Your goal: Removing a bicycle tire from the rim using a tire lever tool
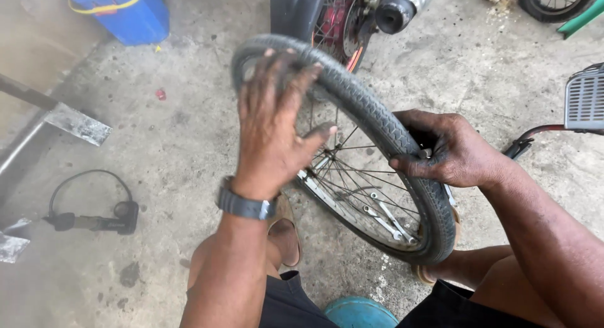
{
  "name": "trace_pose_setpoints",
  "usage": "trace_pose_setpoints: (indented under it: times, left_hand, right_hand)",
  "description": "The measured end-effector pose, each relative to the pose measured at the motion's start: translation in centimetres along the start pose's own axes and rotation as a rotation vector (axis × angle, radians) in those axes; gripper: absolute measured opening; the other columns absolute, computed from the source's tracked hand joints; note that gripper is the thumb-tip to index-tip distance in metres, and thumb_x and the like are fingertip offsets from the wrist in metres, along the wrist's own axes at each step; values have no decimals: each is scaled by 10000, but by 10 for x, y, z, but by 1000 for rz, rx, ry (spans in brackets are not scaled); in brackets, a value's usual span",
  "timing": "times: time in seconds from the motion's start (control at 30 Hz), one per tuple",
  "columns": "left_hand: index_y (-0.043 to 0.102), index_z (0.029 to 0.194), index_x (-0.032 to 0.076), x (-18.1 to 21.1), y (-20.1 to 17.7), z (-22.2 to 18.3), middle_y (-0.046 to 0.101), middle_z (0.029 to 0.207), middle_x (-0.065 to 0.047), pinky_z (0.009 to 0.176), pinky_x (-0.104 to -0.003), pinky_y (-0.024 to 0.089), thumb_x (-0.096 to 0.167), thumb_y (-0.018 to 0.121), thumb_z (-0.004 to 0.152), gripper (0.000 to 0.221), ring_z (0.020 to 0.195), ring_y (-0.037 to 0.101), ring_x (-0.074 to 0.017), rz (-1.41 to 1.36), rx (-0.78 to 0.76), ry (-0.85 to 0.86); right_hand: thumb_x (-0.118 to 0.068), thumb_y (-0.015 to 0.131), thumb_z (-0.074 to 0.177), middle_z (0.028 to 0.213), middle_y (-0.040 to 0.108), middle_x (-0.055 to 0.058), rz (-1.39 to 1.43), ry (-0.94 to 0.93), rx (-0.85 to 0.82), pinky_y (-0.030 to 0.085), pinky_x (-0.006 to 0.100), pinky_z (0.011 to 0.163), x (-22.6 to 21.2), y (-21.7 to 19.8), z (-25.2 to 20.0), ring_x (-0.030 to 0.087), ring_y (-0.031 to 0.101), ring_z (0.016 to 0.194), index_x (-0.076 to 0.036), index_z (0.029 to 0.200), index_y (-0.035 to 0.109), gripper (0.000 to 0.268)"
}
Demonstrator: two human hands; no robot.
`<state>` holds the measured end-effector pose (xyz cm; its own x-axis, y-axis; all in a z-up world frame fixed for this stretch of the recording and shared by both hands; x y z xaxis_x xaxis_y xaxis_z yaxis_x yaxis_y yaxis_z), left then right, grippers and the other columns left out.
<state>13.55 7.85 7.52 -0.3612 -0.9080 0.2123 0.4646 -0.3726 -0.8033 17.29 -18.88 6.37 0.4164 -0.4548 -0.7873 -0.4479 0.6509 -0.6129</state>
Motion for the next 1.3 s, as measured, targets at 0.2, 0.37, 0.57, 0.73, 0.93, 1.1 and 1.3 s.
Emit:
trace_pose_setpoints:
  times: [0.2, 0.37, 0.57, 0.73, 0.93, 1.1, 1.3]
  left_hand:
    - [546, 1423, 294, -23, -8, 29, 389, 1508, -105, 1194, -725, 28, 561, 918, 705, 852, 1507, 213, -358, 50, -297, -104]
    - [634, 1153, 151, -24, -4, 23, 730, 1071, -49, 1075, -556, 371, 597, 906, 764, 652, 1027, 673, -293, -13, -97, -10]
    - [631, 1122, 180, -29, 9, 34, 733, 970, -3, 765, -418, 556, 591, 904, 792, 594, 787, 683, -186, -27, -197, -281]
    - [569, 1353, 65, -25, 15, 42, 694, 1123, -91, 780, -421, 571, 508, 836, 906, 683, 931, 691, -233, -22, -203, -214]
    - [598, 1433, 93, -33, 12, 24, 703, 745, -79, 471, -417, 551, 559, 783, 916, 720, 590, 647, -249, -51, -377, -368]
    - [650, 1268, 83, -27, 16, 38, 706, 969, -88, 596, -499, 545, 560, 811, 898, 625, 754, 678, -321, -85, -320, -311]
    - [650, 1301, 53, -17, 27, 41, 738, 1211, -133, 659, -485, 602, 593, 832, 864, 718, 915, 723, -329, -111, -255, -256]
  right_hand:
    - [-140, 848, 754, 1134, 815, 63, -28, -104, -212, 669, 305, 795, -6, -17, 36, 169, 804, 891, -52, 1407, 636, 692]
    - [-34, 855, 675, 1133, 834, 81, -100, -51, -281, 705, 331, 798, -1, -40, 66, 193, 840, 876, -84, 1380, 674, 729]
    - [-227, 954, 782, 1202, 750, 214, -439, -489, 103, 587, 433, 949, -15, -74, 69, 333, 738, 1082, 11, 1151, 786, 470]
    - [-450, 535, 1305, 763, 621, 137, -153, 326, 459, 435, 395, 383, 27, -85, 42, 220, 557, 542, 6, 1078, 734, 547]
    - [-130, 696, 968, 789, 601, 24, 803, 687, 463, 387, 238, 467, 136, -37, 8, 125, 531, 606, -102, 972, 618, 84]
    - [150, 661, 828, 1076, 694, 88, 632, 393, 475, 639, 329, 866, 27, -34, 14, 209, 716, 993, -49, 1253, 634, 470]
    - [167, 680, 938, 1100, 660, 96, 323, -15, 448, 634, 307, 847, -17, -15, 43, 177, 706, 984, -122, 1438, 439, 626]
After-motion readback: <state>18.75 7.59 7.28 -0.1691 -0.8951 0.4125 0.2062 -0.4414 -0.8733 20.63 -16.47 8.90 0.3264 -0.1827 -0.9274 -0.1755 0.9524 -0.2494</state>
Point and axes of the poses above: each hand's wrist, its own z-axis towards the middle knuckle, its own y-axis out of the palm, x = y × z, the point moved 4 cm from there along z, towards the middle knuckle
